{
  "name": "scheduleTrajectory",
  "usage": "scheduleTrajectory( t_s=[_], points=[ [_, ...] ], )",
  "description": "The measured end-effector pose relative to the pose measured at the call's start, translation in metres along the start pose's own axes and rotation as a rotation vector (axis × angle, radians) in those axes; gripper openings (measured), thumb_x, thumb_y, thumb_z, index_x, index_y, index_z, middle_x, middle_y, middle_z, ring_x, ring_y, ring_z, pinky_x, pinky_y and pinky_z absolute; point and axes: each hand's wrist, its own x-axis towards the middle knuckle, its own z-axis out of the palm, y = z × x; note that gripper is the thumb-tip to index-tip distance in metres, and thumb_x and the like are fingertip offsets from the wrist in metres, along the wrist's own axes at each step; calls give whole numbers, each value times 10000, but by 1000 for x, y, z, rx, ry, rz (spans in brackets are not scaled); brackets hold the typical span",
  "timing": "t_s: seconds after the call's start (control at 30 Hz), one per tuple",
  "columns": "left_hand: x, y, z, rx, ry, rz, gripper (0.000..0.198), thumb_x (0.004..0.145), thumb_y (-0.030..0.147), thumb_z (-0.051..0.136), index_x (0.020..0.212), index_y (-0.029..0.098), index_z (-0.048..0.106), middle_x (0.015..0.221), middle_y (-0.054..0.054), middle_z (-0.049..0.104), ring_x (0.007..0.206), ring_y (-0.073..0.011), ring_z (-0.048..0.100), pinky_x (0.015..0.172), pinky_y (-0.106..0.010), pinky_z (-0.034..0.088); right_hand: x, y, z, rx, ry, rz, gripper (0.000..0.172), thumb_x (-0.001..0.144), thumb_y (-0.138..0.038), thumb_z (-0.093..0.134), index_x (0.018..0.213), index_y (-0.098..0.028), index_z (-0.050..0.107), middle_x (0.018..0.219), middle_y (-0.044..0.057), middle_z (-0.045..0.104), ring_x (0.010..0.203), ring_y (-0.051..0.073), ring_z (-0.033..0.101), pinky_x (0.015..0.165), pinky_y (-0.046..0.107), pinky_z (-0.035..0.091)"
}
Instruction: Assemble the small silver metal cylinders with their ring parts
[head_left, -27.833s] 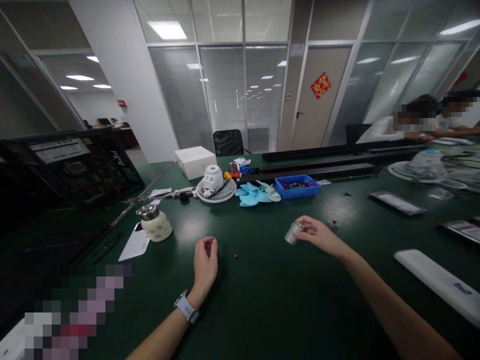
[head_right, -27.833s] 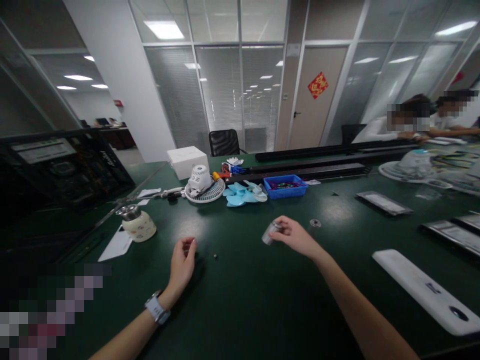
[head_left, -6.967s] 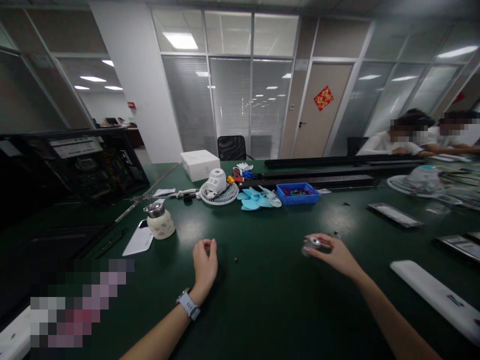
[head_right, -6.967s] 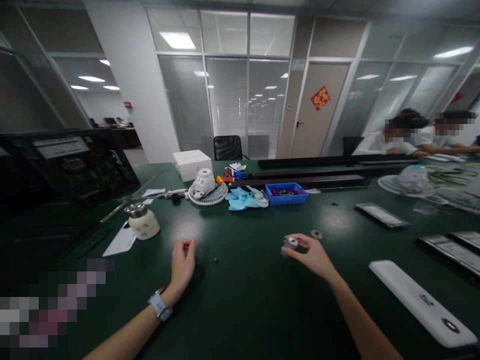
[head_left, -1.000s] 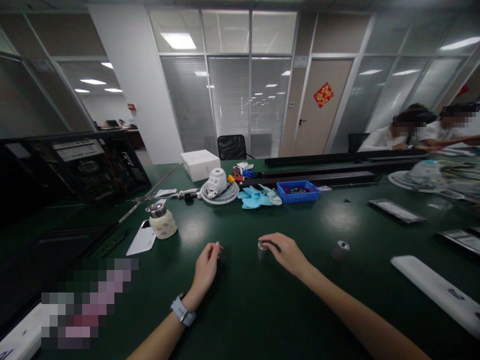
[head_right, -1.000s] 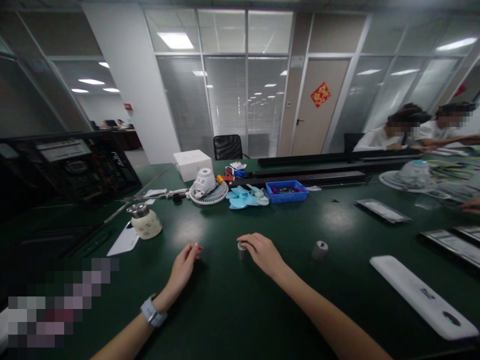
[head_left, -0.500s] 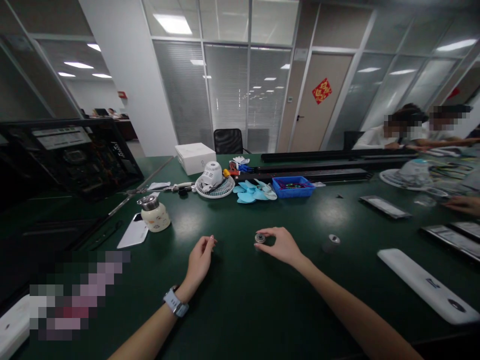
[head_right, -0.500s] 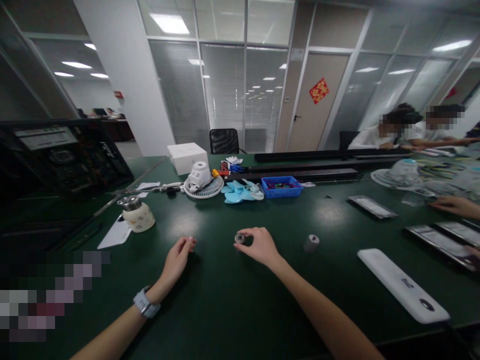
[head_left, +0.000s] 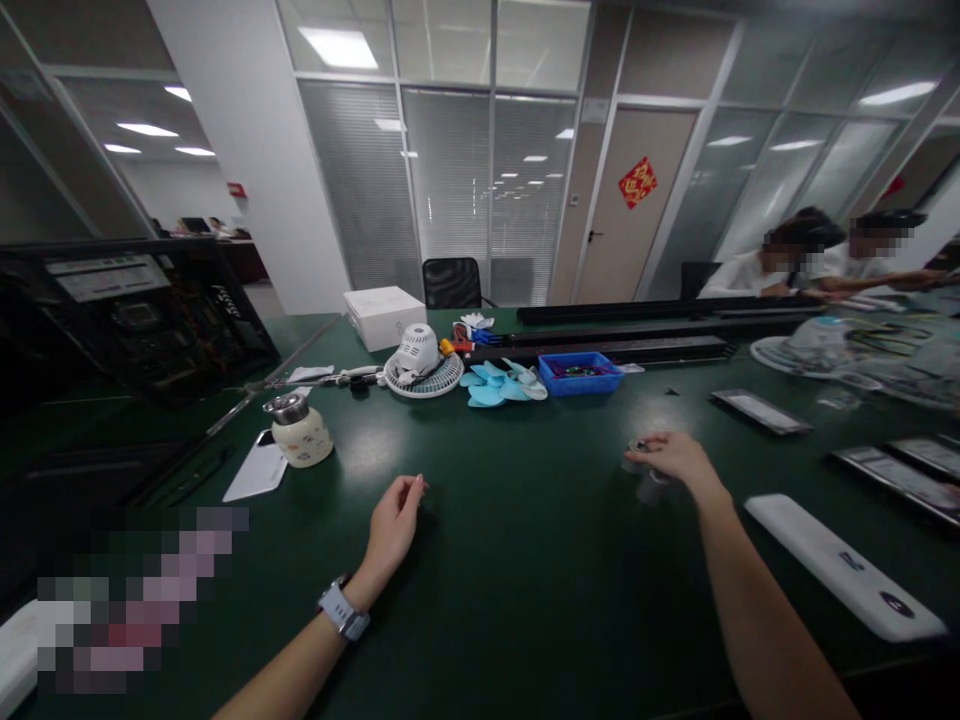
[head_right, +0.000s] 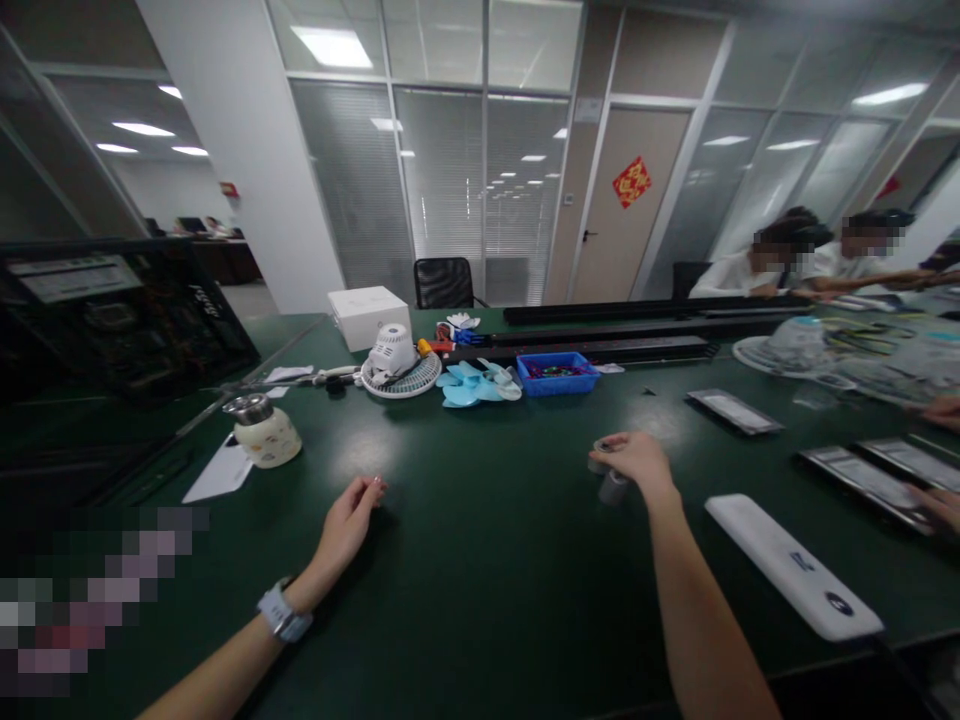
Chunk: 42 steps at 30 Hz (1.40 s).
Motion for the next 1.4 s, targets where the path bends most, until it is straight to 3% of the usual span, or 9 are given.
scheduleTrajectory(
  t_s=[0.23, 0.4, 0.47, 0.63, 0.83, 0.97, 1.07, 1.23, 1.4],
  points=[
    [-1, 2, -1, 9, 14, 6, 446, 854, 606, 438, 835, 194, 609, 791, -22, 638, 733, -197, 593, 640, -279, 437, -26, 13, -30, 11, -48, 55, 815, 514, -559, 781, 1161, -101, 592, 1102, 216, 680, 918, 310, 683, 743, 372, 537],
    [-1, 1, -1, 0, 11, 21, 439, 851, 599, 454, 834, 189, 609, 788, -26, 639, 733, -197, 592, 622, -272, 430, -45, 23, -26, 47, -317, 4, 624, 489, -489, 803, 1012, -174, 675, 942, 101, 740, 879, 270, 693, 756, 318, 525],
    [-1, 1, 0, -5, 6, 21, 434, 855, 595, 451, 836, 189, 602, 784, -22, 633, 717, -190, 582, 616, -267, 420, -48, 16, -19, 21, -323, -28, 522, 515, -468, 793, 951, -192, 712, 894, 64, 749, 876, 256, 692, 774, 308, 518],
    [-3, 7, 1, 0, 8, 21, 405, 849, 582, 471, 795, 193, 573, 684, 18, 567, 636, -162, 530, 589, -251, 380, -64, -36, 9, 28, -163, -271, 480, 602, -466, 753, 1012, -218, 737, 866, 44, 748, 819, 239, 689, 724, 308, 528],
    [-4, 11, 0, -4, 15, 29, 386, 843, 563, 483, 784, 192, 570, 685, 18, 553, 648, -163, 519, 602, -249, 377, -91, -120, 86, 264, -417, -609, 420, 631, -419, 765, 995, -211, 737, 897, 42, 729, 778, 190, 663, 704, 293, 522],
    [-5, 13, 0, -14, 21, 28, 383, 853, 552, 471, 779, 189, 566, 682, 16, 548, 649, -162, 518, 606, -250, 381, -99, -144, 115, 230, -388, -701, 417, 642, -467, 758, 974, -215, 741, 898, 48, 677, 753, 174, 620, 680, 296, 491],
    [-5, 13, 1, -14, 20, 27, 385, 855, 549, 472, 795, 183, 579, 697, 7, 564, 659, -165, 524, 611, -253, 386, -101, -141, 118, 221, -382, -736, 557, 627, -536, 756, 1097, -243, 690, 936, 46, 644, 802, 188, 604, 740, 333, 478],
    [-4, 7, 1, -20, 23, 21, 387, 862, 553, 469, 801, 185, 574, 708, 4, 564, 665, -169, 528, 611, -259, 391, -96, -102, 107, 294, -259, -714, 1113, 472, -544, 839, 1431, -344, 309, 1291, 52, 513, 1165, 263, 496, 1013, 453, 348],
    [-6, 21, 7, 36, 0, 128, 363, 866, 518, 492, 948, 196, 640, 883, -47, 609, 808, -204, 561, 721, -315, 444, -96, -81, 97, 344, -305, -635, 887, 601, -535, 780, 1373, -293, 416, 1260, 67, 538, 1183, 259, 496, 1021, 430, 361]
  ],
)
